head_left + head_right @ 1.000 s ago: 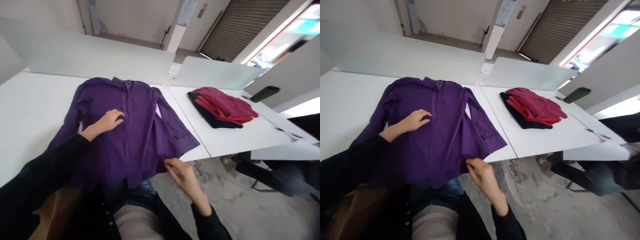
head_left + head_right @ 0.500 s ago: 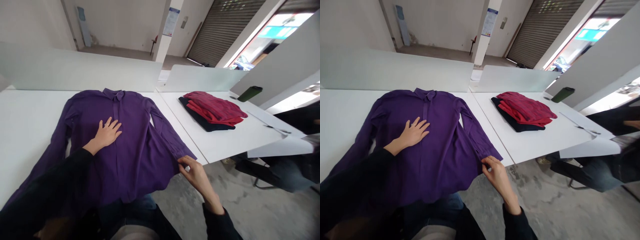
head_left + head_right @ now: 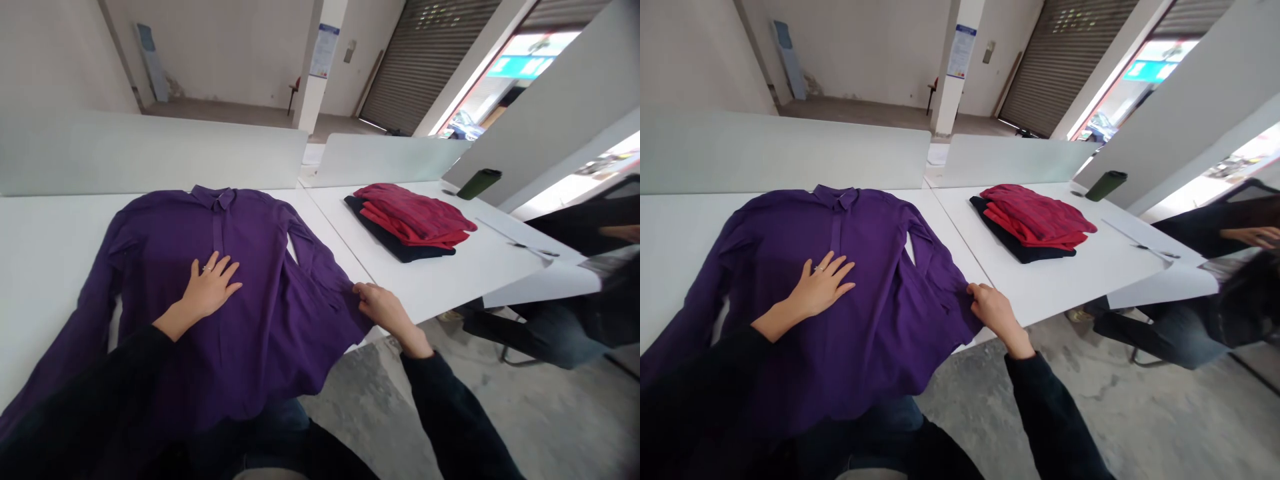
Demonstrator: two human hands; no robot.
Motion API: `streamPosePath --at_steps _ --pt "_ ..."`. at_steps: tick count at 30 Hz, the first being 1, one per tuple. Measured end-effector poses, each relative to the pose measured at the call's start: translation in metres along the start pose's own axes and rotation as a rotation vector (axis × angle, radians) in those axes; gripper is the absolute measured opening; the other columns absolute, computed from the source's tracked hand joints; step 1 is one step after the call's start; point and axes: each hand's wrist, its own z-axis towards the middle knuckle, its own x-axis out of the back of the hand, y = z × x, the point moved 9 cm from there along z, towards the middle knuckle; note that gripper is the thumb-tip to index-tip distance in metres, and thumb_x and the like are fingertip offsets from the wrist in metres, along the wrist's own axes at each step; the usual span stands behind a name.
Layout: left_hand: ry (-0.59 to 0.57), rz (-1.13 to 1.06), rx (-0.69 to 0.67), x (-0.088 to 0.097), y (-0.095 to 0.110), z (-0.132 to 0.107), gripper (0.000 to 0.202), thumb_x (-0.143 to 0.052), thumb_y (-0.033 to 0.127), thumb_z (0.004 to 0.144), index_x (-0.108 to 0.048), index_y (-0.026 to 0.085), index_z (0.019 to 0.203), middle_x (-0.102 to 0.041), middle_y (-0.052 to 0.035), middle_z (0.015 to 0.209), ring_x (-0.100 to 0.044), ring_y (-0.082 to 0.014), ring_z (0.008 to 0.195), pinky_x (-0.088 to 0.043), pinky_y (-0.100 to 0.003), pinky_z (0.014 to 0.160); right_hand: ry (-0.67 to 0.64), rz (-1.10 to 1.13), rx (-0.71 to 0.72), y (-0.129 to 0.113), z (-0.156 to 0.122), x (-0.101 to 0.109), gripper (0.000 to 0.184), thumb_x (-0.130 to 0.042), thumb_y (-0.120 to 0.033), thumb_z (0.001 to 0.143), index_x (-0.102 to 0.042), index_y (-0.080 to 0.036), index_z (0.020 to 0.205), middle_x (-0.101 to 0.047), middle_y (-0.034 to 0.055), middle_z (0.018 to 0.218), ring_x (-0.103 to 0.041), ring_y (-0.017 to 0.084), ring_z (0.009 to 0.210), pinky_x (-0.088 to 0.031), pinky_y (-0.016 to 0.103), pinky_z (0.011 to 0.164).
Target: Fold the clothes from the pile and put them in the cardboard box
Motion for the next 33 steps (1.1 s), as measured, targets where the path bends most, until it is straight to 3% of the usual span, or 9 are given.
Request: streamPosePath --at_steps 4,8,12,15,17,21,26,29,33 --pt "-0.012 0.022 0.008 -0.011 -0.01 -0.002 0.055 -0.028 0.043 0.097 -0.041 0.021 0.145 -0.036 -0.0129 0.154 -0.024 -0.0359 0.144 -0.025 -0.068 0.106 0.193 -0.089 -0.211 0.056 0.025 0.052 0.026 -0.051 -0.007 0.077 -0.071 -0.012 0.092 -0.069 0.0109 0.088 -0.064 0.018 0.079 -0.038 0.023 0.06" --pt "-0.029 0.024 -0.008 -0.011 -0.01 -0.003 0.055 -0.03 0.043 0.096 -0.041 0.021 0.145 -0.036 -0.0132 0.154 -0.027 -0.0363 0.143 -0.026 -0.068 0.106 0.419 -0.097 -0.323 0.089 0.018 0.095 0.038 -0.039 -0.014 0.086 -0.068 -0.005 0.109 -0.066 0.0156 0.103 -0.065 0.022 0.093 -0.042 0.027 0.067" --pt "0.015 0.071 -0.078 0.005 -0.013 0.016 0.049 -0.035 0.045 0.095 -0.057 0.02 0.132 -0.045 -0.0145 0.148 -0.026 -0.036 0.143 -0.024 -0.064 0.108 0.277 0.237 0.053 0.025 -0.02 0.069 0.022 -0.059 -0.015 0.081 -0.068 -0.014 0.102 -0.071 0.01 0.094 -0.067 0.018 0.074 -0.054 0.03 0.071" --pt "0.078 0.113 -0.109 0.023 -0.023 0.055 0.045 -0.035 0.041 0.096 -0.06 0.02 0.127 -0.045 -0.0156 0.147 -0.025 -0.034 0.143 -0.024 -0.06 0.11 -0.004 0.451 0.393 -0.048 -0.067 0.028 0.037 -0.057 -0.013 0.081 -0.062 -0.019 0.117 -0.066 0.0105 0.116 -0.065 0.02 0.105 -0.055 0.034 0.09" --pt "0.062 0.1 -0.101 0.028 -0.034 0.091 0.044 -0.036 0.038 0.096 -0.057 0.019 0.13 -0.042 -0.016 0.149 -0.024 -0.0342 0.144 -0.026 -0.059 0.109 0.012 0.47 0.423 -0.068 -0.088 0.017 0.052 -0.052 -0.006 0.077 -0.057 -0.021 0.127 -0.056 0.0124 0.133 -0.055 0.022 0.122 -0.051 0.04 0.099" --pt "-0.006 -0.007 -0.023 0.024 -0.053 0.167 0.048 -0.036 0.034 0.095 -0.048 0.017 0.138 -0.031 -0.0168 0.154 -0.017 -0.0352 0.146 -0.028 -0.059 0.109 0.192 0.457 0.376 -0.077 -0.096 0.015 0.045 -0.048 -0.005 0.08 -0.06 -0.022 0.121 -0.059 0.0132 0.128 -0.056 0.025 0.12 -0.053 0.044 0.096" --pt "-0.003 -0.083 0.047 0.006 -0.059 0.24 0.055 -0.028 0.042 0.096 -0.038 0.019 0.146 -0.027 -0.0152 0.157 -0.017 -0.0361 0.146 -0.026 -0.062 0.109 0.334 0.507 0.272 -0.073 -0.079 0.02 0.042 -0.045 -0.003 0.078 -0.064 -0.022 0.11 -0.065 0.0095 0.102 -0.066 0.019 0.09 -0.058 0.027 0.07" --pt "0.005 -0.131 0.113 -0.01 -0.069 0.26 0.063 -0.021 0.051 0.096 -0.033 0.018 0.148 -0.027 -0.0172 0.157 -0.019 -0.0386 0.145 -0.023 -0.067 0.108 0.479 0.483 0.233 -0.064 -0.08 0.025 0.045 -0.041 0.0 0.074 -0.064 -0.023 0.106 -0.062 0.0046 0.083 -0.063 0.016 0.072 -0.054 0.026 0.061" --pt "0.013 -0.169 0.207 -0.031 -0.088 0.262 0.073 -0.012 0.058 0.093 -0.03 0.016 0.15 -0.025 -0.0198 0.157 -0.016 -0.0389 0.146 -0.019 -0.067 0.109 0.719 0.315 0.084 -0.038 -0.107 0.018 0.043 -0.049 -0.005 0.081 -0.06 -0.027 0.117 -0.059 0.001 0.072 -0.058 0.018 0.065 -0.048 0.037 0.072"
